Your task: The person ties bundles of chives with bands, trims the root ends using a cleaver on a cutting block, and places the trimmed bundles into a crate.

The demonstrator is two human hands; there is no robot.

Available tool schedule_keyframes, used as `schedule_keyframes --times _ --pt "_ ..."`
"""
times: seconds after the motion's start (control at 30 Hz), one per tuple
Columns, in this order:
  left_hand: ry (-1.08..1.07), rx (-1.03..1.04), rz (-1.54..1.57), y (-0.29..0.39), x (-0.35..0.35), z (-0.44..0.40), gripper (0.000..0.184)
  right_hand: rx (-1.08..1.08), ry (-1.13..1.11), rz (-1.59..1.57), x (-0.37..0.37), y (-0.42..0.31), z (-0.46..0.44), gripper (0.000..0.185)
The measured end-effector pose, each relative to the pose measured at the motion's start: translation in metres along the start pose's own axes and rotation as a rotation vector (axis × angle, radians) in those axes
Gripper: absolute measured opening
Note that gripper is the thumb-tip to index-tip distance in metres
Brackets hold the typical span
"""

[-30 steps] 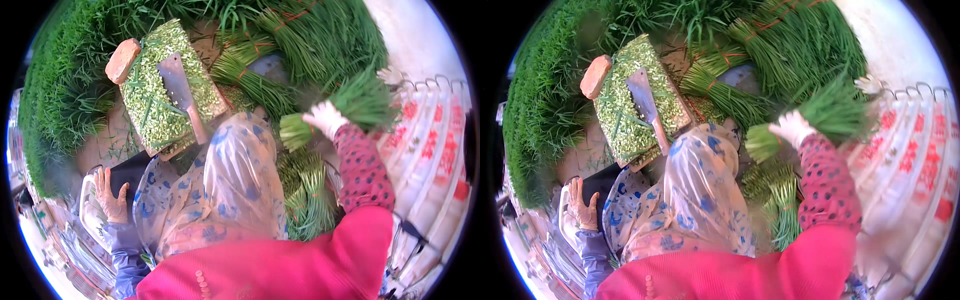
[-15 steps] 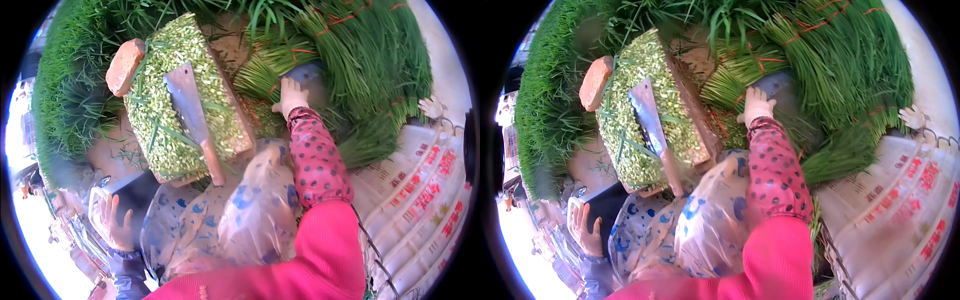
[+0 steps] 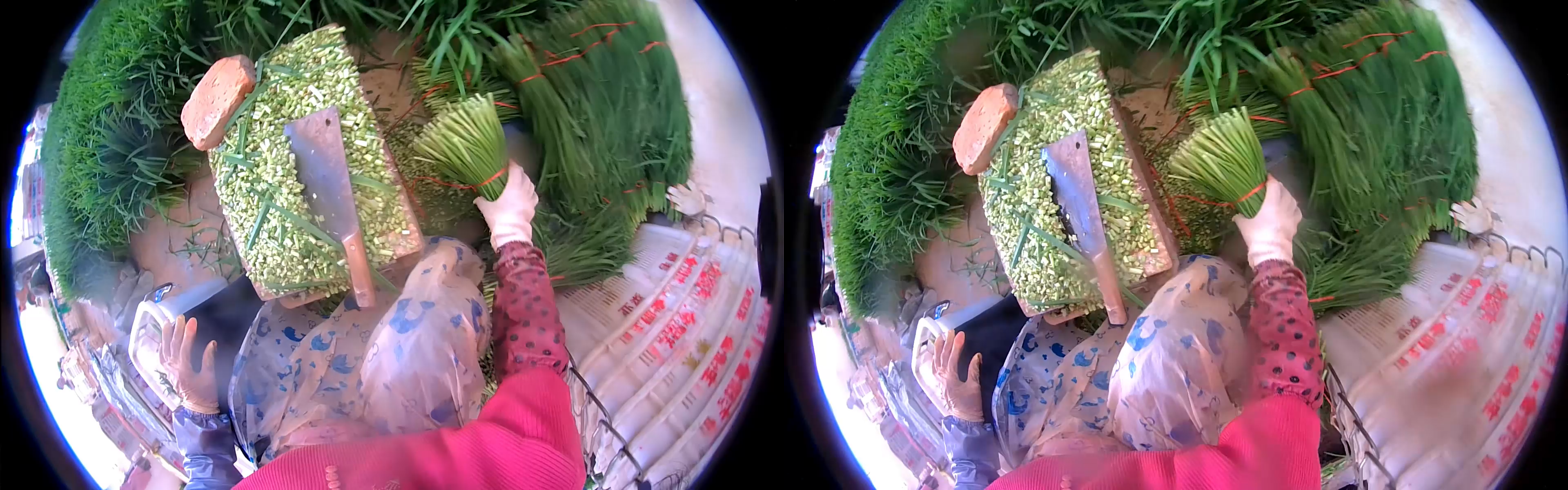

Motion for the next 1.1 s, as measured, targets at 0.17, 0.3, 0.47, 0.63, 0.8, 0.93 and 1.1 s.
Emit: schedule_keyframes --times 0.17,0.3,0.47,0.63,0.8,0.93,1.1 --pt "0.063 0.029 -0.015 -0.008 0.015 0.007 0.061 -0.113 0.265 -0.251 -0.101 -0.007 0.031 0.094" --pt "0.206 0.318 0.408 0.042 0.004 -0.016 0.088 -0.436 0.603 -0.355 -0.204 -0.104 0.074 0.090" --pt "0.344 0.343 1.395 0.151 -0.085 -0.061 0.128 -0.798 0.620 -0.597 -0.272 -0.240 0.148 0.096" --pt "0.217 0.570 1.865 0.114 -0.156 -0.050 0.065 -0.905 0.741 -0.807 -0.250 -0.332 0.228 0.090" --pt "0.329 0.259 1.161 -0.014 -0.148 -0.078 0.046 -0.898 0.056 -0.655 -0.185 -0.313 0.212 0.063" --pt "0.130 0.252 1.082 0.019 -0.083 -0.115 0.075 -0.342 -0.194 -0.025 -0.105 -0.264 0.187 0.026" --pt "0.064 0.412 0.437 0.079 0.007 -0.154 0.099 0.005 -0.053 0.238 -0.003 -0.211 0.156 0.018"
Point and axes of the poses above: each hand's wrist, its own z-axis away from the middle knuckle, its own x-axis out of the palm, y = z × x, the point moved 4 cm from there along -z, towards the middle knuckle, and after that the axes turned 2 degrees about -y, right-handed, at the moved point
